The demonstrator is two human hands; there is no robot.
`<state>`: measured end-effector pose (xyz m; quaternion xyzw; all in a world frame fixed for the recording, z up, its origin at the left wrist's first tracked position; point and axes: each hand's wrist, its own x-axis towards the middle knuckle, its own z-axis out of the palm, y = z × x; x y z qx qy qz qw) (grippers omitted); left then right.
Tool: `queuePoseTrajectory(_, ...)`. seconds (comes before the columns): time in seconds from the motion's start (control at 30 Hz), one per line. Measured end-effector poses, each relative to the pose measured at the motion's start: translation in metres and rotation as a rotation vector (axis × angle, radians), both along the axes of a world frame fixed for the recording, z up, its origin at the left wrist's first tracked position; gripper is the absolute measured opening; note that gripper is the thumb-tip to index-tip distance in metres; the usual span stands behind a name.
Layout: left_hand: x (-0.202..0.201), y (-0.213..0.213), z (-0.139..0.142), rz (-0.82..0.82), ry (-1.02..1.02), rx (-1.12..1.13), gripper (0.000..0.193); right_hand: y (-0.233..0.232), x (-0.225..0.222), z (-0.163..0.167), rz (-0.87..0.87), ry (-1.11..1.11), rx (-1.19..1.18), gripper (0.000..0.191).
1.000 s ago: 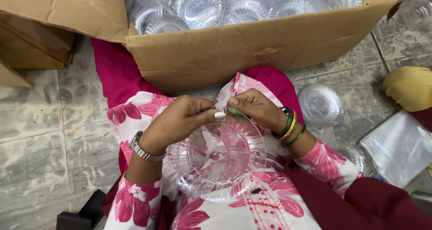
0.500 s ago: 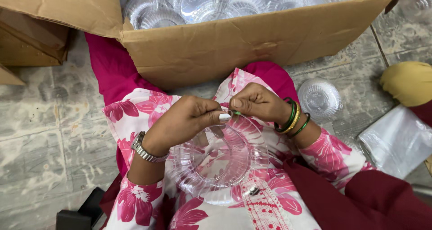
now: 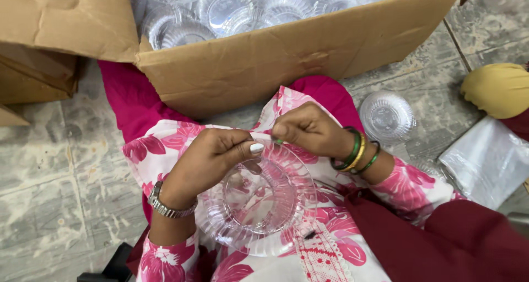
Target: The person sits on the floor and repeatedly picks up clear plastic dishes from a cardboard box. They wipe the surface of each dish with a small green tool and place it on the floor. The process is repeated for multiple dishes.
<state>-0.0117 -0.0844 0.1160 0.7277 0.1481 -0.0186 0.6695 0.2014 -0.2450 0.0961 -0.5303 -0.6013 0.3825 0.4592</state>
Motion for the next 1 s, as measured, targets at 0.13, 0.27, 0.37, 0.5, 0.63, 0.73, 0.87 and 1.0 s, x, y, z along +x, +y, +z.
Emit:
queuePoseTrajectory(0.13,-0.003,-0.001,0.002,0.014,0.064,-0.013,0.026,0.002,0.001,-0.007,0.094,0.035,-0.042,0.042)
queuePoseTrajectory(0.27,-0.011,0.001,-0.003,0.107,0.011,-0.223,0.026,-0.012,0.006,0.005,0.173,-0.003,0.039,0.043)
queuePoseTrajectory(0.37,-0.011,0.002,-0.006,0.078,-0.062,-0.107,0.026,-0.012,0.004,0.01,0.174,0.025,0.161,0.043)
queuePoseTrajectory(0.5,-0.003,0.0,-0.003,0.018,0.015,-0.084,0.025,0.003,-0.001,0.006,-0.022,-0.063,-0.008,0.041)
queuePoseTrajectory(0.63,-0.001,-0.003,0.005,0.014,0.044,-0.033,0.026,0.01,0.001,-0.003,0.088,0.009,-0.003,0.043)
queuePoseTrajectory(0.73,-0.001,-0.007,0.004,0.03,0.096,-0.094,0.025,0.005,0.004,-0.006,0.114,0.004,0.012,0.043)
queuePoseTrajectory(0.87,-0.001,-0.008,-0.004,0.026,0.078,-0.164,0.024,-0.004,0.006,-0.002,0.121,-0.006,-0.011,0.043)
queuePoseTrajectory(1.0,-0.009,-0.002,-0.01,0.09,0.041,-0.064,0.024,-0.014,0.005,0.009,0.18,-0.029,0.059,0.04)
